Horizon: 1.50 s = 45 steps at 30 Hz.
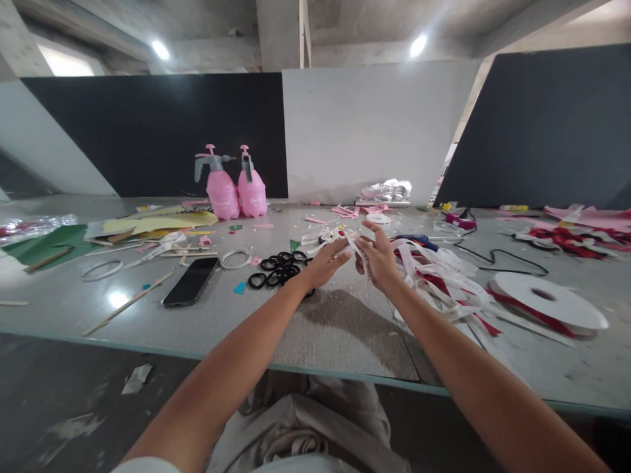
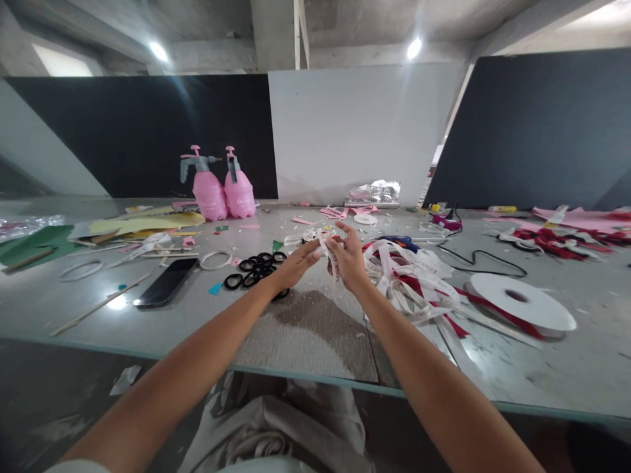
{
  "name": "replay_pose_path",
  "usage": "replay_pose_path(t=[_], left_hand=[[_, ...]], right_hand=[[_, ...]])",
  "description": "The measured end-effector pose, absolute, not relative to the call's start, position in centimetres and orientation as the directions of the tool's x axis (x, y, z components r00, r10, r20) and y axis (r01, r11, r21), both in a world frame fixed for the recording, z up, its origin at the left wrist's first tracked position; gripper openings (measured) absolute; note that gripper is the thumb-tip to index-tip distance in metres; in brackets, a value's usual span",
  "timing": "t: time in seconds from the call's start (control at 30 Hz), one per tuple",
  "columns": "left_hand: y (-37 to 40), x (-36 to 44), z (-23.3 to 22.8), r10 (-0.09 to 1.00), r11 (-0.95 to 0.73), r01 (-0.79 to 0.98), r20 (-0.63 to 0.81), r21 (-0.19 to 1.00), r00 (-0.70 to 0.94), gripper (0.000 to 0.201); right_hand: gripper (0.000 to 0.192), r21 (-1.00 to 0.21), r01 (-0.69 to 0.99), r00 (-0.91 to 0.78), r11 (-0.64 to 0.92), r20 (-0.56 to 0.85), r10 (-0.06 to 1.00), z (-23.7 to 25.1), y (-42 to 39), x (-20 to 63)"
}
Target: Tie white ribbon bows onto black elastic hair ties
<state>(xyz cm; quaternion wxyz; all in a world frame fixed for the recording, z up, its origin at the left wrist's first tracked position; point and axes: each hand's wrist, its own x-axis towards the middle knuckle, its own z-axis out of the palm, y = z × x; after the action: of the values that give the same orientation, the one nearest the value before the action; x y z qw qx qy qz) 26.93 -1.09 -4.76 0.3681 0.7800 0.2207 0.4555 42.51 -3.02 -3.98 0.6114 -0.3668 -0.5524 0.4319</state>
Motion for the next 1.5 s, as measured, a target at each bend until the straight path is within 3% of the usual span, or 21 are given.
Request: replay_pose_path(t=[0.23,0.33,0.53,0.7,0.83,1.03,1.23,1.37,1.5], left_hand=[[-0.8,26.7,-4.9,0.648,-0.691,0.083,0.565,0.718,0.511,0.051],[-0.7,26.6,-5.0,0.638,-0.706,0.095,0.572,0.702,0.516,0.051],[-0.8,26.4,-5.6,0.722,-0.639,0.204,0.486,0.742,0.493,0.055],[-1.0,26.2,-5.3,0.626,-0.734,0.204,0.527,0.648,0.575,0.057],[-1.2,26.2,-5.1,0.618,-0.74,0.197,0.534,0.643,0.577,0.059],[-1.0,27.6,-6.1,0.744,-0.618,0.046,0.565,0.785,0.357,0.058],[-0.4,28.6,-6.6,0.85,-0.493,-0.088,0.501,0.865,0.164,0.041],[-0.4,28.5,-6.1,0.886,-0.437,-0.13,0.45,0.89,0.107,0.034],[-0.7,28.4,-5.6,0.906,-0.388,-0.178,0.41,0.904,0.107,0.027]], right_hand=[[0.063,-0.91,-0.307,0.021,0.279,0.287,0.958,-3.5,-3.3,42.6],[0.061,-0.905,-0.306,0.062,0.294,0.29,0.955,-3.5,-3.2,42.6],[0.057,-0.911,-0.329,0.036,0.249,0.251,0.967,-3.2,-3.5,42.5],[0.052,-0.935,-0.315,-0.08,0.16,0.194,0.978,-3.2,-3.7,42.6],[0.057,-0.949,-0.274,-0.114,0.154,0.191,0.975,-3.5,-3.5,42.4],[0.053,-0.923,-0.002,0.033,0.385,0.385,0.922,-4.2,-2.8,42.1],[0.041,-0.881,0.079,0.073,0.466,0.472,0.879,-4.6,-2.4,42.1],[0.039,-0.865,0.01,0.149,0.502,0.497,0.855,-4.8,-2.1,42.2],[0.044,-0.886,-0.184,0.084,0.425,0.417,0.905,-4.7,-2.2,42.2]])
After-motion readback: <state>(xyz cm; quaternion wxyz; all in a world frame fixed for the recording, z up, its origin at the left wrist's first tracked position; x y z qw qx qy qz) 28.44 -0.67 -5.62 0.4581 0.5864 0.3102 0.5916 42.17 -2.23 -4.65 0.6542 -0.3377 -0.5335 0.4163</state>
